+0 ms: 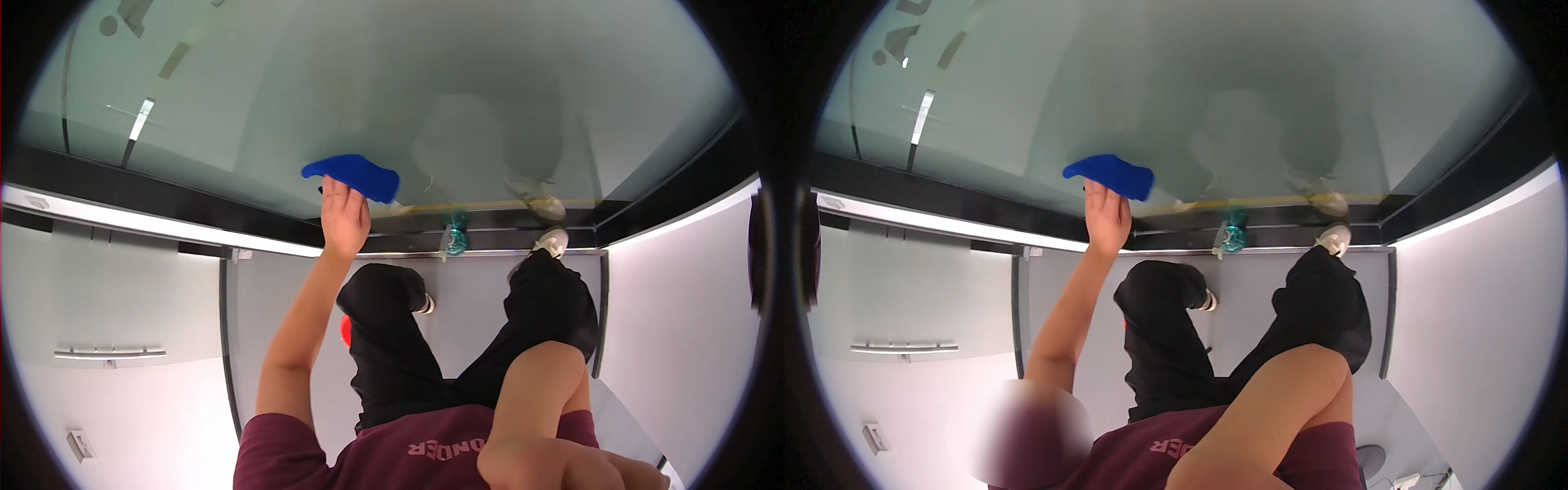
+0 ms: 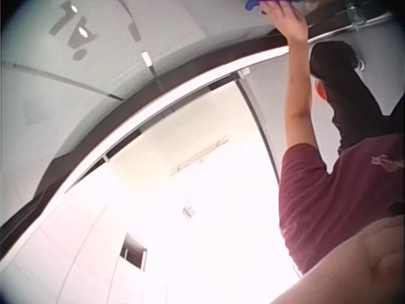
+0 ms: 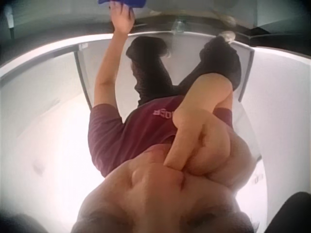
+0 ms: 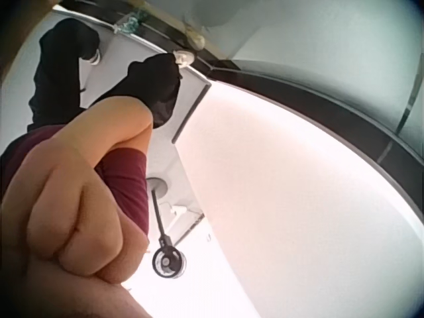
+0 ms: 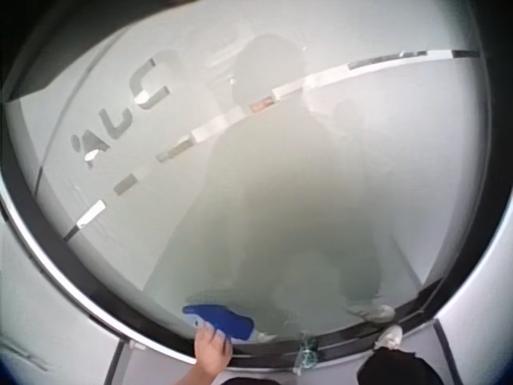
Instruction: Cleaning a glass partition using a blue cloth and a spray bottle.
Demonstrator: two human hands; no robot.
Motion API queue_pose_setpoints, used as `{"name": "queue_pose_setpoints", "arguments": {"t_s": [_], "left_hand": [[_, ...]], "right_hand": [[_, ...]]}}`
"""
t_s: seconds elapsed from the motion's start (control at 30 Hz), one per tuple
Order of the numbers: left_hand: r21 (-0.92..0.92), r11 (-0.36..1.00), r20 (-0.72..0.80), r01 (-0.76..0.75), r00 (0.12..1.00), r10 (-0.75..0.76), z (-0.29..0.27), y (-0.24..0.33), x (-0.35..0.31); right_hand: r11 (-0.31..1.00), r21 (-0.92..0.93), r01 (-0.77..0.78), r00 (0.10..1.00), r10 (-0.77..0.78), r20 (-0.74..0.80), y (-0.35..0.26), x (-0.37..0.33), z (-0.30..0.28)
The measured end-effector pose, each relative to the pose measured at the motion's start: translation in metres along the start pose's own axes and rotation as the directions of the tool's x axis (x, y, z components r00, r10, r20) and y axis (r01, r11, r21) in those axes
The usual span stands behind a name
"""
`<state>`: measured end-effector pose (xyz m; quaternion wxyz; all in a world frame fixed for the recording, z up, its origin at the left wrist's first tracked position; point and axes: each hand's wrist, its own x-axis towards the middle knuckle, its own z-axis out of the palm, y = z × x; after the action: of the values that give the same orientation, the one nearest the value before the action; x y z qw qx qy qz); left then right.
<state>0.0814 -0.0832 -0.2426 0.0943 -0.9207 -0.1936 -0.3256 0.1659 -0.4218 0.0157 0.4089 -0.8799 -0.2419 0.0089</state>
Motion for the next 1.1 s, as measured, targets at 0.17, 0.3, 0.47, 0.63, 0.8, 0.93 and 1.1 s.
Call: {"name": "queue_pose_setpoints", "arguments": {"t_s": [0.17, 0.3, 0.47, 0.63, 0.8, 0.93, 1.1], "left_hand": [[0.048, 0.999, -0.064, 0.011, 0.998, -0.008, -0.016, 0.004, 0.026], [-0.393, 0.895, -0.408, 0.212, 0.831, -0.377, -0.045, 0.010, 0.101], [-0.570, 0.821, -0.510, 0.025, 0.774, -0.377, -0.063, 0.037, 0.152], [-0.151, 0.986, -0.423, -0.076, 0.906, 0.005, -0.029, 0.061, 0.130], [-0.140, 0.984, -0.284, -0.113, 0.956, 0.070, -0.008, 0.072, 0.109], [-0.210, 0.971, -0.161, -0.114, 0.984, 0.081, -0.012, 0.077, 0.102], [-0.128, 0.978, -0.225, -0.162, 0.966, 0.130, -0.010, 0.073, 0.101]], "right_hand": [[0.593, 0.805, 0.036, 0.999, 0.005, -0.048, 0.028, 0.001, 0.030], [-0.593, 0.804, 0.045, 0.995, -0.047, -0.091, 0.040, 0.001, 0.042], [-0.824, 0.563, 0.062, 0.994, -0.001, -0.111, 0.035, 0.012, 0.043], [-0.718, 0.688, -0.104, 0.982, -0.186, -0.046, 0.039, 0.026, 0.038], [-0.944, 0.330, 0.024, 0.995, -0.011, -0.101, 0.001, 0.031, 0.058], [-0.855, 0.479, -0.199, 0.910, -0.343, -0.233, 0.008, 0.040, 0.086], [-0.805, 0.592, -0.051, 0.824, -0.368, -0.430, 0.002, 0.028, 0.092]]}}
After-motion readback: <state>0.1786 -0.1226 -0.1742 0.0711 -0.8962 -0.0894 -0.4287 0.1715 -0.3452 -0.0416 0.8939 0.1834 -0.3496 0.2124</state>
